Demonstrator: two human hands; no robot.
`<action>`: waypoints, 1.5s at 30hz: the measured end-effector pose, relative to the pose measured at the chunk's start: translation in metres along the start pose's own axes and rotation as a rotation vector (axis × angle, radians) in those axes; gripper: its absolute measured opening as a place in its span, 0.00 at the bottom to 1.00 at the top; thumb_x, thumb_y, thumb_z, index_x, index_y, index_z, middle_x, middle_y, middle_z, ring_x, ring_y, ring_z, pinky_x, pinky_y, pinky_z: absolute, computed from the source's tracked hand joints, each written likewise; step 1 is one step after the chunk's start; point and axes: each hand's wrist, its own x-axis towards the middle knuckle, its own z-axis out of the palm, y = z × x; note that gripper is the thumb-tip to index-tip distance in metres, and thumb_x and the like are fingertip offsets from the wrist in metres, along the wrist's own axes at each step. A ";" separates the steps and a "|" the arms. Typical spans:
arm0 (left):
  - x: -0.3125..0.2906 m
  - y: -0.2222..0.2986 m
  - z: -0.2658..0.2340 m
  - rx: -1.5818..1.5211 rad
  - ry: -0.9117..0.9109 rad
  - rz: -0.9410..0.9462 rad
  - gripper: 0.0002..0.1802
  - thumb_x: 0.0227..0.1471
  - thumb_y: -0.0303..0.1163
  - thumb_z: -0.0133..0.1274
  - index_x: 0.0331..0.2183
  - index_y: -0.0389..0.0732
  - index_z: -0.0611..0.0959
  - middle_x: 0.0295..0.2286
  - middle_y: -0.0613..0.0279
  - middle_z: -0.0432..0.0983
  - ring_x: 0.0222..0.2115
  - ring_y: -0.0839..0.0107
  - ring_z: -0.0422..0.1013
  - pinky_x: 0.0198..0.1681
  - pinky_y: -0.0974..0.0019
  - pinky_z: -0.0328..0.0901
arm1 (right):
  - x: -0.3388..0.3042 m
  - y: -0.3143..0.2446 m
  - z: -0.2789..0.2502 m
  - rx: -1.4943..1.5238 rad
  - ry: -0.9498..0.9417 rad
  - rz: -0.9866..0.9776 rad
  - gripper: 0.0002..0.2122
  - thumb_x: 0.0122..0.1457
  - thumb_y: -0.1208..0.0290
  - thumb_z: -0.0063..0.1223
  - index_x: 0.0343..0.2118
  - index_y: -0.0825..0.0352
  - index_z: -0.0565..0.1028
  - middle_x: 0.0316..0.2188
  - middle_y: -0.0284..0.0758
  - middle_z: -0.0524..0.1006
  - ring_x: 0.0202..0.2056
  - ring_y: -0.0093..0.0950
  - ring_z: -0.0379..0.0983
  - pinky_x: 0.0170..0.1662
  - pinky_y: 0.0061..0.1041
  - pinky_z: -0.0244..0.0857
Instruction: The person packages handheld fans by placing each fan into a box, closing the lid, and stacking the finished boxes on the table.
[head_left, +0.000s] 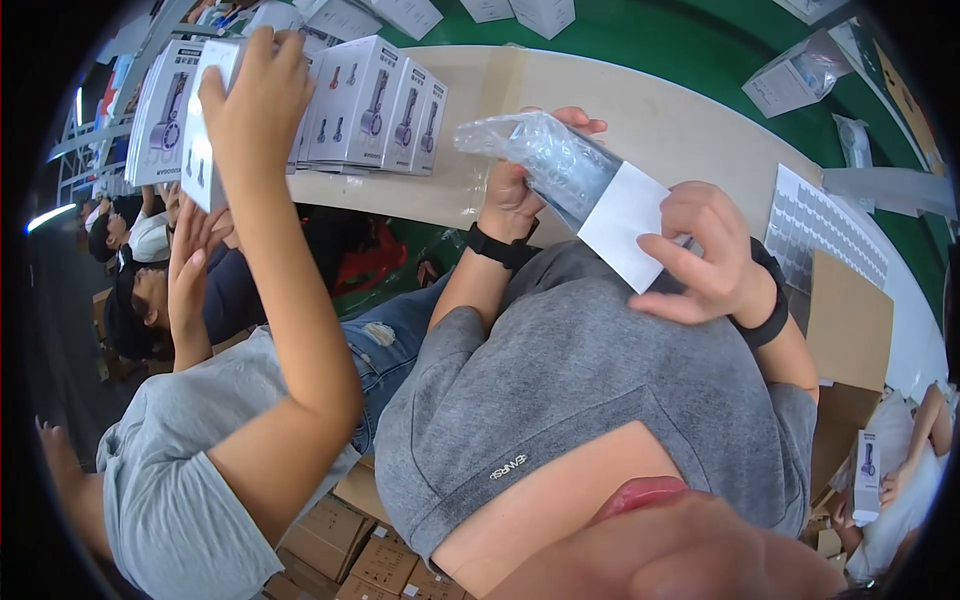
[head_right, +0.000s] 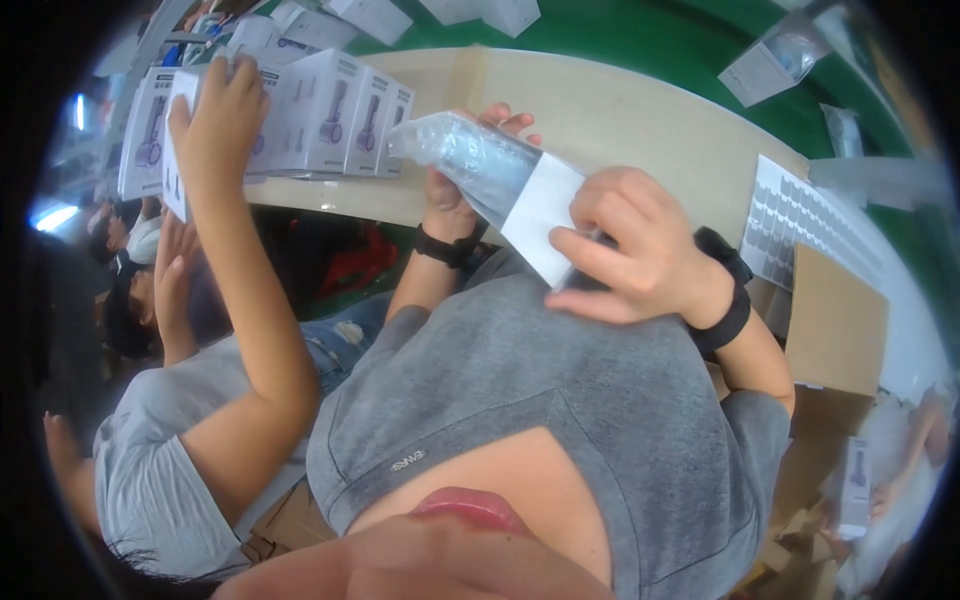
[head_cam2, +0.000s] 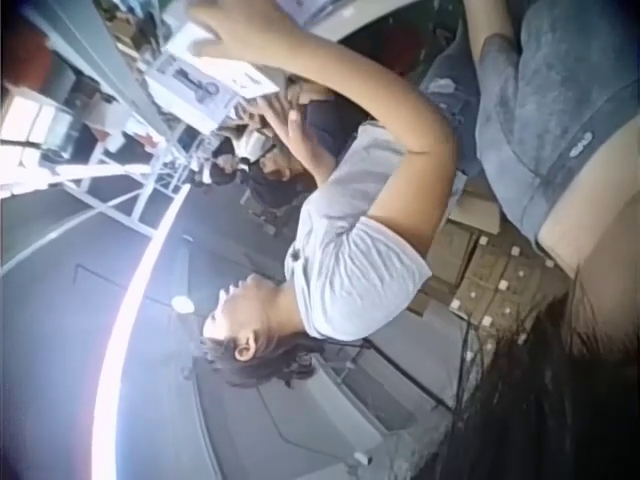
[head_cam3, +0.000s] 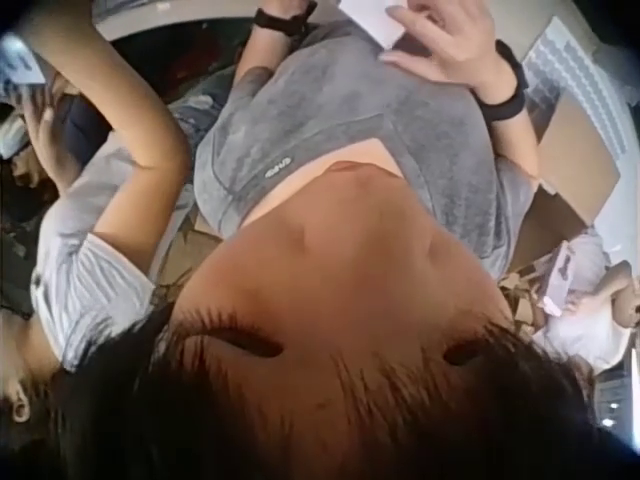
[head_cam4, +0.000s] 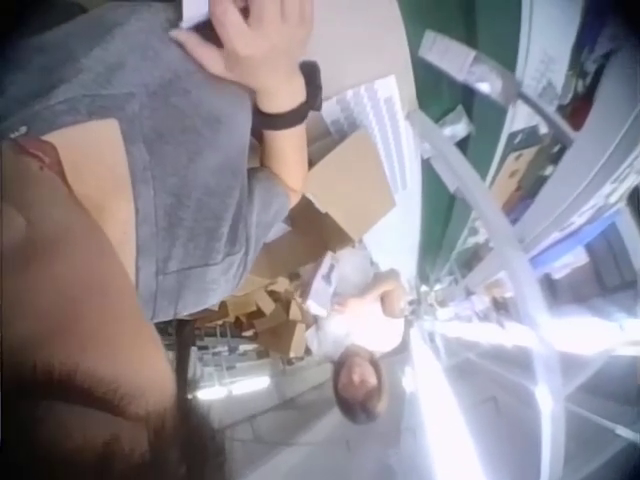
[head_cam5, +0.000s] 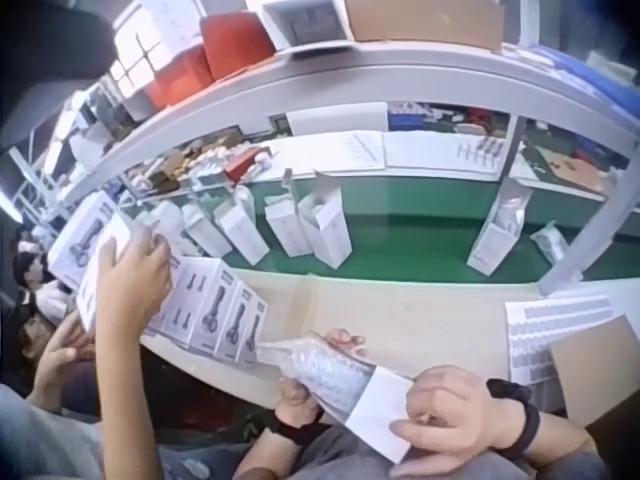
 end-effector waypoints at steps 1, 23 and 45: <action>0.000 0.000 0.001 0.003 -0.022 0.004 0.28 0.35 0.45 0.62 0.38 0.44 0.71 0.43 0.49 0.64 0.47 0.50 0.61 0.47 0.53 0.63 | 0.003 0.000 -0.004 0.064 -0.013 0.001 0.18 0.42 0.58 0.58 0.28 0.70 0.72 0.24 0.36 0.69 0.26 0.34 0.66 0.30 0.32 0.62; 0.003 0.012 0.021 0.275 -0.117 -0.124 0.28 0.30 0.42 0.64 0.35 0.42 0.71 0.39 0.49 0.65 0.38 0.64 0.66 0.40 0.65 0.63 | 0.055 0.020 -0.028 0.083 -0.281 0.110 0.11 0.36 0.79 0.54 0.29 0.68 0.75 0.22 0.37 0.70 0.23 0.32 0.69 0.23 0.26 0.60; 0.010 -0.009 0.024 0.154 -0.146 -0.184 0.31 0.29 0.43 0.64 0.36 0.40 0.71 0.39 0.49 0.66 0.40 0.63 0.67 0.43 0.64 0.62 | 0.041 0.007 -0.034 0.018 -0.251 0.180 0.12 0.37 0.78 0.56 0.29 0.67 0.75 0.25 0.37 0.71 0.27 0.33 0.69 0.26 0.26 0.62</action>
